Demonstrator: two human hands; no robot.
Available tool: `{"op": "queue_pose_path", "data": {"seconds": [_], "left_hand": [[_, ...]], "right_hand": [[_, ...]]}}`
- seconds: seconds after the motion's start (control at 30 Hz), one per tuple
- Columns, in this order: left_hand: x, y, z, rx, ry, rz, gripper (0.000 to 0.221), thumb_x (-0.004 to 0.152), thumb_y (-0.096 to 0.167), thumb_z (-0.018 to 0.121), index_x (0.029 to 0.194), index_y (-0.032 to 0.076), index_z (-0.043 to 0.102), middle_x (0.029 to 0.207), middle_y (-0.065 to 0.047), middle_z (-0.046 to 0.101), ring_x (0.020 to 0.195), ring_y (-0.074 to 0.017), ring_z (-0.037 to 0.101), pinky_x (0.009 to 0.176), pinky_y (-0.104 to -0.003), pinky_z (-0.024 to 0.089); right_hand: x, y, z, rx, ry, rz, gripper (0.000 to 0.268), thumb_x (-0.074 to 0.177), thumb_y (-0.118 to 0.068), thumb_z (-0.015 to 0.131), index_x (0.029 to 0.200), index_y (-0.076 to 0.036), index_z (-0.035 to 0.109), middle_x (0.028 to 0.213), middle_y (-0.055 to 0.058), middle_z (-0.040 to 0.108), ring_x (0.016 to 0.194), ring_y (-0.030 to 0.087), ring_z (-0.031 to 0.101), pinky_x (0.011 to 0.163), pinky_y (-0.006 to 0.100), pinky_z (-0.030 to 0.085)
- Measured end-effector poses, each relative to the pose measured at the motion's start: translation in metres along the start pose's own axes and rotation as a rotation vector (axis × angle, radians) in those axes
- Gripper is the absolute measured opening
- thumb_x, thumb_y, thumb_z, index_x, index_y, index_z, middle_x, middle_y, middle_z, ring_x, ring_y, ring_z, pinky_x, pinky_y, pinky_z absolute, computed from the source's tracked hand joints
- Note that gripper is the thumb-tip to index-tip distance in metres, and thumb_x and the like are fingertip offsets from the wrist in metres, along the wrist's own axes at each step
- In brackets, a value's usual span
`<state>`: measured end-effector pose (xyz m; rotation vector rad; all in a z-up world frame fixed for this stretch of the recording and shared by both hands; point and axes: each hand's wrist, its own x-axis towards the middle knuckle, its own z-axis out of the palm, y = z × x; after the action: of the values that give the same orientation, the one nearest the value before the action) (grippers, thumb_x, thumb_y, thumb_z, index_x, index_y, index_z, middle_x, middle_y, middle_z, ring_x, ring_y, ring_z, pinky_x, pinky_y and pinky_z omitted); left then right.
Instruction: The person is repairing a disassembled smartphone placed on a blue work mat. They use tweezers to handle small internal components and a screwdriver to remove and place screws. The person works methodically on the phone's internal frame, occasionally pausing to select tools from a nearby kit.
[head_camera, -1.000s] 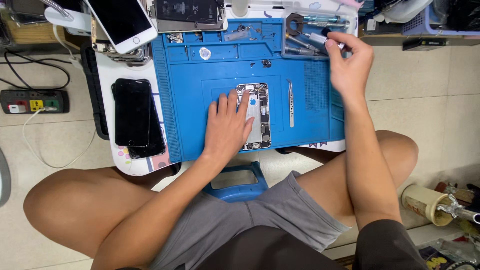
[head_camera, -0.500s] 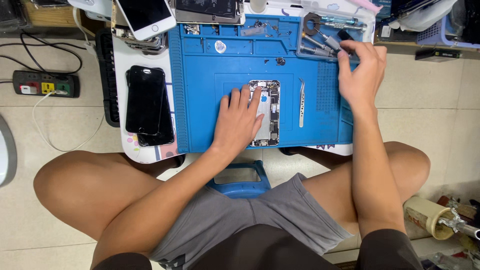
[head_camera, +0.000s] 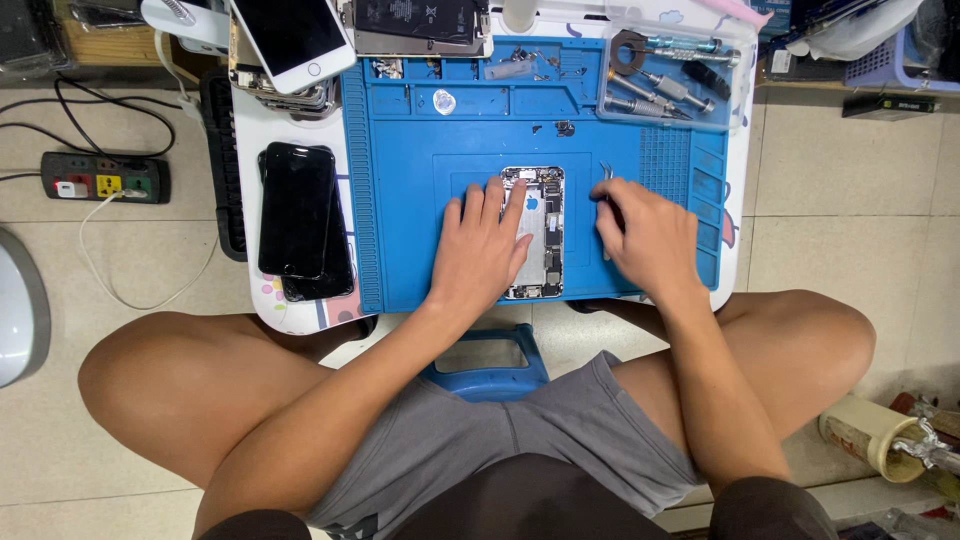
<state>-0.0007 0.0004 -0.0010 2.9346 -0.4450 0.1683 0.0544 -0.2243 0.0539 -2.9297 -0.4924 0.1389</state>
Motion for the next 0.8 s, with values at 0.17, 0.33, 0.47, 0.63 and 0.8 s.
{"op": "queue_pose_path", "data": {"seconds": [0.17, 0.33, 0.47, 0.63, 0.8], "left_hand": [[0.001, 0.001, 0.001, 0.003, 0.009, 0.002, 0.066, 0.100, 0.048, 0.065, 0.152, 0.010, 0.054, 0.134, -0.018, 0.052, 0.120, -0.0330, 0.051, 0.096, -0.047, 0.043], [0.001, 0.000, -0.002, -0.018, 0.007, -0.005, 0.064, 0.100, 0.048, 0.066, 0.151, 0.009, 0.056, 0.132, -0.019, 0.053, 0.118, -0.0326, 0.052, 0.095, -0.047, 0.044], [0.000, -0.001, 0.000, -0.003, 0.042, 0.002, 0.066, 0.099, 0.049, 0.067, 0.150, 0.009, 0.056, 0.131, -0.018, 0.053, 0.117, -0.0323, 0.053, 0.094, -0.046, 0.044], [0.000, 0.000, 0.003, 0.010, 0.070, 0.010, 0.066, 0.098, 0.049, 0.068, 0.149, 0.009, 0.057, 0.131, -0.019, 0.054, 0.116, -0.0327, 0.053, 0.093, -0.046, 0.045], [0.000, -0.002, 0.000, 0.012, 0.058, 0.011, 0.067, 0.097, 0.050, 0.070, 0.149, 0.010, 0.057, 0.131, -0.018, 0.053, 0.116, -0.0320, 0.053, 0.093, -0.046, 0.044]], "right_hand": [[0.003, 0.014, -0.015, 0.433, 0.005, -0.037, 0.017, 0.100, -0.016, 0.064, 0.106, -0.020, 0.080, 0.080, 0.004, 0.075, 0.077, 0.027, 0.071, 0.073, 0.037, 0.055], [0.001, 0.014, -0.018, 0.622, 0.029, -0.100, 0.031, 0.084, -0.010, 0.078, 0.115, -0.017, 0.080, 0.090, 0.007, 0.080, 0.090, 0.028, 0.075, 0.089, 0.038, 0.056], [0.003, 0.022, 0.015, 0.605, 0.295, -0.104, 0.008, 0.097, -0.005, 0.080, 0.104, -0.008, 0.079, 0.071, 0.003, 0.073, 0.055, 0.017, 0.055, 0.057, 0.028, 0.048], [0.019, 0.016, 0.028, 0.572, 0.393, -0.093, 0.016, 0.114, -0.011, 0.065, 0.113, -0.003, 0.078, 0.061, 0.006, 0.061, 0.052, 0.020, 0.050, 0.053, 0.031, 0.044], [0.030, 0.006, 0.018, 0.641, 0.375, -0.145, 0.014, 0.113, -0.007, 0.064, 0.111, 0.001, 0.075, 0.082, 0.014, 0.073, 0.064, 0.026, 0.063, 0.060, 0.033, 0.050]]}}
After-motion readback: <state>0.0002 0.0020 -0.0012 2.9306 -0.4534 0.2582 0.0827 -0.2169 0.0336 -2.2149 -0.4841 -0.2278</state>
